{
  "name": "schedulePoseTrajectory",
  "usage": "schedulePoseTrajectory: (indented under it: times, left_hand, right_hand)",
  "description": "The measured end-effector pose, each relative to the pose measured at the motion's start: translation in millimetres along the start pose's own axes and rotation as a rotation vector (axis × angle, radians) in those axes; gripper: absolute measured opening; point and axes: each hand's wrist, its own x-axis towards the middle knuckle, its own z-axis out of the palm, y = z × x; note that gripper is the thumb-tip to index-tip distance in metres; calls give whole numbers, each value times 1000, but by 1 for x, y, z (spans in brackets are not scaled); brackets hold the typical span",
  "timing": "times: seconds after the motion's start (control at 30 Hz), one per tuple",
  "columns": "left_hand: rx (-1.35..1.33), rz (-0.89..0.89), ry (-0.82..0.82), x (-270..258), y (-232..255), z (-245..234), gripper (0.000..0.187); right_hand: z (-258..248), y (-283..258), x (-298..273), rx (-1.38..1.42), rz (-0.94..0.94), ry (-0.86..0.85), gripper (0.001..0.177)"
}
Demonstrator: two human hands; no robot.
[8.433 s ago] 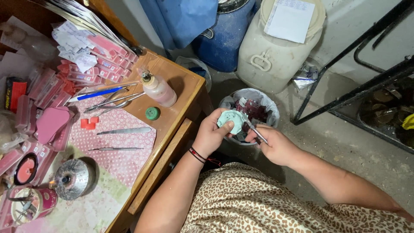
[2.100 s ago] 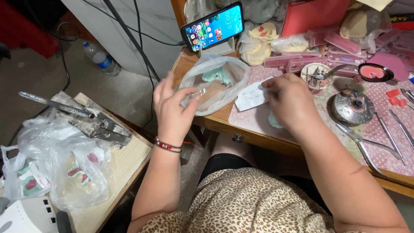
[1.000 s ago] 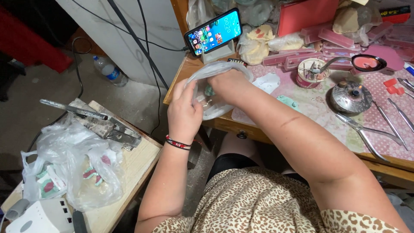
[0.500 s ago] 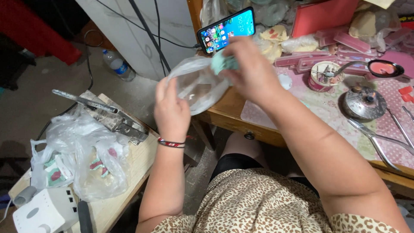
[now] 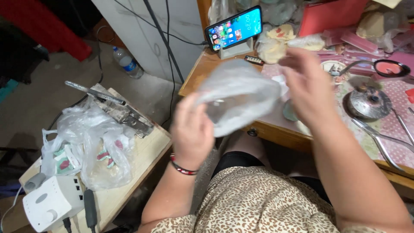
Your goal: Smoothing and refining the surface of a dental prosthesis or model using a hand tool.
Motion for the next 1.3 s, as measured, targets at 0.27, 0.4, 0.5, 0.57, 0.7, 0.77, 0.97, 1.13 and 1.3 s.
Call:
schedulePoseTrajectory:
  times: [0.27,0.4,0.5,0.57,0.7,0.77,0.97,1.13,1.3]
  left_hand:
    - [-825,316,-479,6,173,103,41]
    - [-1309,265,-735,-28,284,180,27]
    - [-1169,134,-1157,-77,360,241,71]
    - [-1096,273,-1252,-115,403,285,62]
    - [-1042,279,-1393,-191,481,370,33]
    - [-1115,187,-1492,-209,516,396,28]
    - [-1411,-282,-1638,-218,582,427,17]
    - [-1831,-433,-1693,-201,592,410,8]
    - [-796,1603,-1206,-139,597,338,14]
  right_hand:
    - [-156,61,-230,-107,628,262,72]
    - [-221,88,-347,174,997,763,38]
    - [-268,105,-446,410,806,1192,45]
    - [-289,114,-505,459,664,1373,38]
    - [-306,126,-561,619,565,1548,19]
    - [-310,124,-568,571,565,1476,12]
    - [-334,160,-616,294,713,894,32]
    - [-343,155,-587,-333,1056,-109,30]
    - [-323,207,-578,-1265,1084,-1279,39]
